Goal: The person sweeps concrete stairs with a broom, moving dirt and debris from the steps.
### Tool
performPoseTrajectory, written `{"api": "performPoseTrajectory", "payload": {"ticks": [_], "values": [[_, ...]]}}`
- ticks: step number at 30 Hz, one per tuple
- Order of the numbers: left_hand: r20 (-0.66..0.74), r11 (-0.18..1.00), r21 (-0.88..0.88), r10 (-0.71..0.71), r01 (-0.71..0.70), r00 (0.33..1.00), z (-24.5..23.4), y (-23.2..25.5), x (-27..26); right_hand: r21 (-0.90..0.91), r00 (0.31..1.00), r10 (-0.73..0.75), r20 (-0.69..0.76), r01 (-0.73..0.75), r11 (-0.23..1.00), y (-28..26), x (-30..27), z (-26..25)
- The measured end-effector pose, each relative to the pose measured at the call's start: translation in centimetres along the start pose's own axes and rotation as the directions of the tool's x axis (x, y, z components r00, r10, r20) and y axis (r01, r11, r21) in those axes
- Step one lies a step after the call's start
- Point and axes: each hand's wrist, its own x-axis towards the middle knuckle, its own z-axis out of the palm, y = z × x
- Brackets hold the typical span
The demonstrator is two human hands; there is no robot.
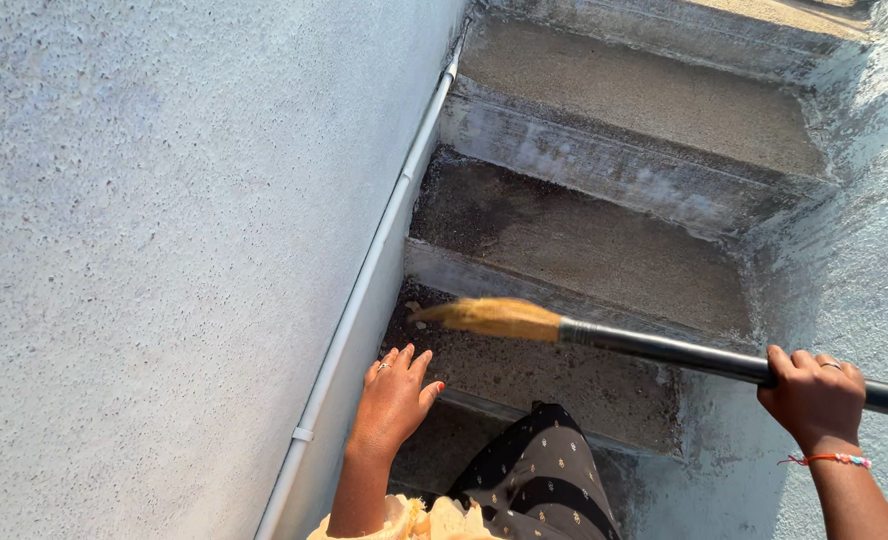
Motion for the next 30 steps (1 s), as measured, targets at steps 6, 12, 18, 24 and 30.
{"api": "performPoseTrajectory", "payload": {"ticks": [6,12,18,24,30], "values": [[-0.027,1.0,0.016,-0.007,0.007,1.0,-1.4,0.1,0.4,0.164,0.946,0.234,0.224,-0.273,0.948,-9.4,3.1,4.0],[-0.033,1.0,-0.002,-0.03,0.03,0.999,-2.3,0.1,0.2,0.267,0.99,-0.034,0.137,-0.004,0.964,-7.7,1.8,3.1],[-0.013,0.999,0.002,-0.039,0.039,0.999,-2.0,-0.4,0.3,0.034,0.996,0.054,0.064,-0.056,0.998,1.9,-1.0,3.6],[-0.034,1.0,-0.002,-0.014,0.014,0.999,-1.6,-0.8,0.1,0.116,0.925,0.335,0.181,-0.359,0.926,-6.7,-5.0,7.3],[-0.04,0.999,-0.032,-0.019,0.017,0.999,-1.1,-1.6,0.5,0.259,0.65,0.374,0.662,-0.666,0.7,-16.2,-11.8,6.9]]}}
